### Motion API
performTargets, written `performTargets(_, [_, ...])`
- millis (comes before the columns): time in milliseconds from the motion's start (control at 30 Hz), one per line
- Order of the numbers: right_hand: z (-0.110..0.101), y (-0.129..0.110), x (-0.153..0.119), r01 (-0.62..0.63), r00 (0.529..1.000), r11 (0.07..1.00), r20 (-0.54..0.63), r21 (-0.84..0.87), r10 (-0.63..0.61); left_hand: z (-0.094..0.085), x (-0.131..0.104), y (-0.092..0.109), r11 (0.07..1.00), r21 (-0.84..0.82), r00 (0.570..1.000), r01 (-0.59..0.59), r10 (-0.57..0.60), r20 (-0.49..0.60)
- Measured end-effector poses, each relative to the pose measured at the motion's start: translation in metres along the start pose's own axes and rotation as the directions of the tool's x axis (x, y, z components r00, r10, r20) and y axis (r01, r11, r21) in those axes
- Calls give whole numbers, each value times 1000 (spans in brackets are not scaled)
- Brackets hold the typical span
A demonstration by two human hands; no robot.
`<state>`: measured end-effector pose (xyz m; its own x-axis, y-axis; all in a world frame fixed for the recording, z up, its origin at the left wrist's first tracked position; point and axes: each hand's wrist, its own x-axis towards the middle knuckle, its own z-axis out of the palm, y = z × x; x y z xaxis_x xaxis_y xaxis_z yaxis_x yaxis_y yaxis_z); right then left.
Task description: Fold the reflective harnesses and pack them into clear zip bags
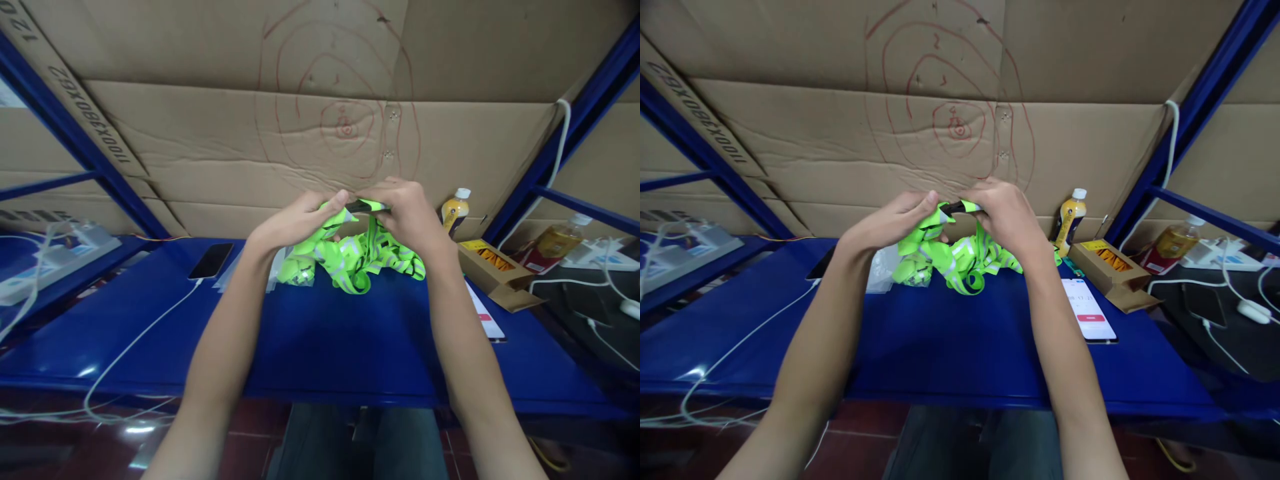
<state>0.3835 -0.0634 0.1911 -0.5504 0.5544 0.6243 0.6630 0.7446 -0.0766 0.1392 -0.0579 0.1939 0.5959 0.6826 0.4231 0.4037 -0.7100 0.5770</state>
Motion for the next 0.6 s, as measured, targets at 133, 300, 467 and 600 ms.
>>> performTargets(133, [7,-7,3,36,998,999,-57,11,-36,-4,3,-9,972,-234,992,13,-43,-120])
performTargets(300, [4,-6,0,-6,992,978,128,207,-21,-7,3,-13,984,-121,983,-129,111,-145])
performTargets(467, [0,7,-2,-158,957,962,275,223,94,1,2,-2,977,18,970,-211,211,-117])
performTargets(600, [5,6,0,-135,976,987,180,82,119,-2,-1,-2,967,210,979,-144,171,-115])
